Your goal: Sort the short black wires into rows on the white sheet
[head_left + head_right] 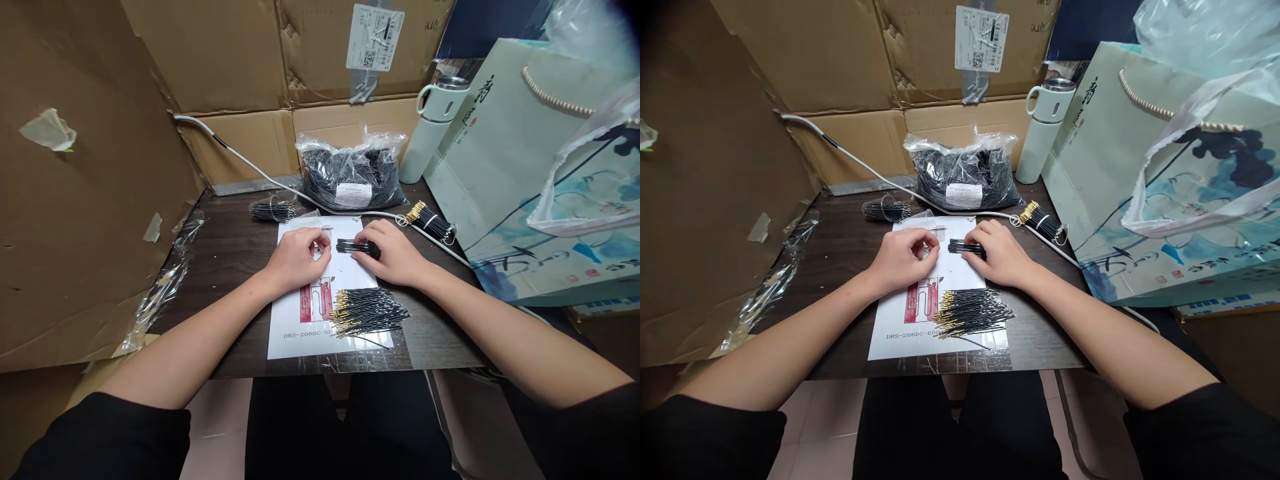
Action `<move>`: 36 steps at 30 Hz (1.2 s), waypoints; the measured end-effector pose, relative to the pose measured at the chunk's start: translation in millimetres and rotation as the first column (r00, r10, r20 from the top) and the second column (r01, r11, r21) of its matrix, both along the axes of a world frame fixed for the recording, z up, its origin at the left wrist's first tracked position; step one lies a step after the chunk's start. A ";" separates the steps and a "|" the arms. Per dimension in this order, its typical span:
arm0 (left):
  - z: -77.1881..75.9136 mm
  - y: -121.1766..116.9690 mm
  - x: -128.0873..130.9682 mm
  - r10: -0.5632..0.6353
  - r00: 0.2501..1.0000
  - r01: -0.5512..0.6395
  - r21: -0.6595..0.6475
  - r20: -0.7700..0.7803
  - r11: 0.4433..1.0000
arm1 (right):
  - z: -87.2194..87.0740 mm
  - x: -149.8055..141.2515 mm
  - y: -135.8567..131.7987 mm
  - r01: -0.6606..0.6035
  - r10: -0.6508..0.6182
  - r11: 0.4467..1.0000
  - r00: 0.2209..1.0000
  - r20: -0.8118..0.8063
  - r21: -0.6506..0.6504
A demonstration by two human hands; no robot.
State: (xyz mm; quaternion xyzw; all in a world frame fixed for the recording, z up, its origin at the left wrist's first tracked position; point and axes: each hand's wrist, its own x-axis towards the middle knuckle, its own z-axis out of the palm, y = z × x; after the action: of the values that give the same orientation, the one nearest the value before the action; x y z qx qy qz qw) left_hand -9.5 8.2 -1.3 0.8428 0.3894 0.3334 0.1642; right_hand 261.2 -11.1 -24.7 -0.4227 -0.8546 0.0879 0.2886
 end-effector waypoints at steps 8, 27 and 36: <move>7.8 12.0 -8.7 0.132 0.984 -0.154 0.196 0.118 0.969 | 16.1 28.7 4.9 0.007 0.014 0.981 0.994 0.107 -0.193; 1.6 26.0 -17.8 0.241 0.945 -0.243 0.017 -0.223 0.970 | 25.7 9.6 3.8 0.129 -0.058 0.984 0.877 0.477 -0.119; -6.5 30.4 -18.0 0.182 0.944 -0.205 -0.056 -0.276 0.977 | 26.5 0.4 -0.4 0.139 -0.053 0.986 0.771 0.635 -0.087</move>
State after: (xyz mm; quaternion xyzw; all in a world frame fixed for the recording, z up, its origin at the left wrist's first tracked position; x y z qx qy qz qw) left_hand -27.4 38.6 -7.7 0.8303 0.5025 0.2137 0.1114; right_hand 261.6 -11.5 1.8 -0.4886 -0.8715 -0.0184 -0.0379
